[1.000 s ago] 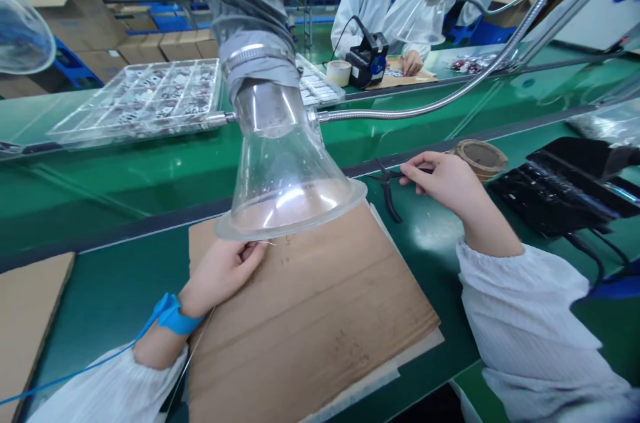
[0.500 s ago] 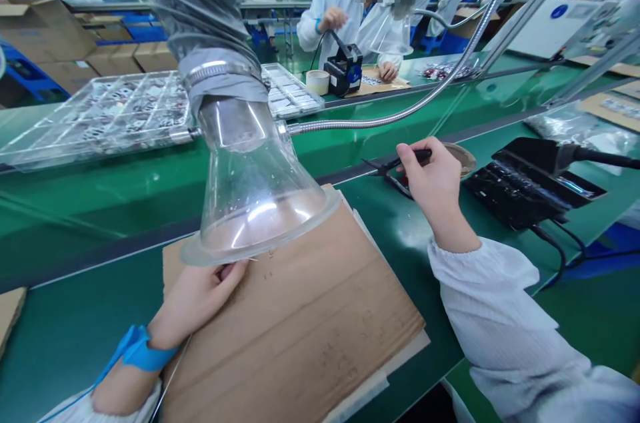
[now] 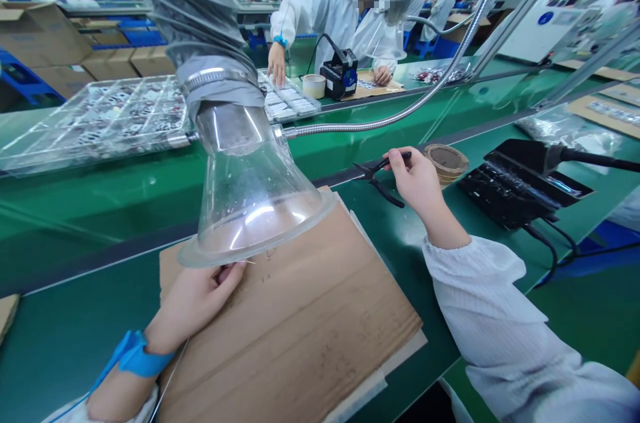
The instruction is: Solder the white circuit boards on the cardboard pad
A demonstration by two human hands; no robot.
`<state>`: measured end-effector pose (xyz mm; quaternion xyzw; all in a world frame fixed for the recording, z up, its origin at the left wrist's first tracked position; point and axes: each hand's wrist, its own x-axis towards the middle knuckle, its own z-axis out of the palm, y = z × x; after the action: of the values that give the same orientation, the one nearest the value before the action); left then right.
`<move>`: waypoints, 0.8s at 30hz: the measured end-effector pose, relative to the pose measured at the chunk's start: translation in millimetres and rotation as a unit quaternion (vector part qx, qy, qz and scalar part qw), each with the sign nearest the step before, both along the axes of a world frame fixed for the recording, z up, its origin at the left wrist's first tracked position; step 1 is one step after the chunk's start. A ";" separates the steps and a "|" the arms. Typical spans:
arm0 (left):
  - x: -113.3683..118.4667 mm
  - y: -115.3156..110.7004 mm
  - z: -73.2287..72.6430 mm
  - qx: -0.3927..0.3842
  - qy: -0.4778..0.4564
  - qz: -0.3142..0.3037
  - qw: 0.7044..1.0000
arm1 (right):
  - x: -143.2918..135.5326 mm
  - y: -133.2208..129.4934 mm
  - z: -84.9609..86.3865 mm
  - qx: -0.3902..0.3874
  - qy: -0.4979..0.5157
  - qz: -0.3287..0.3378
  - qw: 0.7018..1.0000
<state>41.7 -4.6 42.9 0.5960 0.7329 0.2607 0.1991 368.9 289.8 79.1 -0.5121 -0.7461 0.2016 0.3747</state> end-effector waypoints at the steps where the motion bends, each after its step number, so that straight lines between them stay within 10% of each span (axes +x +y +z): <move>1: -0.1 0.0 0.1 0.001 0.001 0.000 1.000 | 2.6 1.8 0.2 -0.010 -0.005 -0.003 1.000; 8: -0.9 0.4 -3.0 0.014 0.008 -0.002 1.000 | 19.8 -8.5 14.6 -0.259 0.073 0.021 0.963; 18: -2.2 0.1 -7.1 0.011 -0.005 -0.003 1.000 | 38.8 -30.6 15.5 -0.242 -0.088 0.201 0.945; 24: -4.7 -1.6 -11.6 0.011 0.013 -0.002 1.000 | 30.5 -42.2 1.8 -0.201 -0.339 0.168 0.904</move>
<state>37.0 -6.2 31.2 0.6028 0.7314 0.2609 0.1834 399.4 247.5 80.9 -0.4806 -0.8470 0.2213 -0.0511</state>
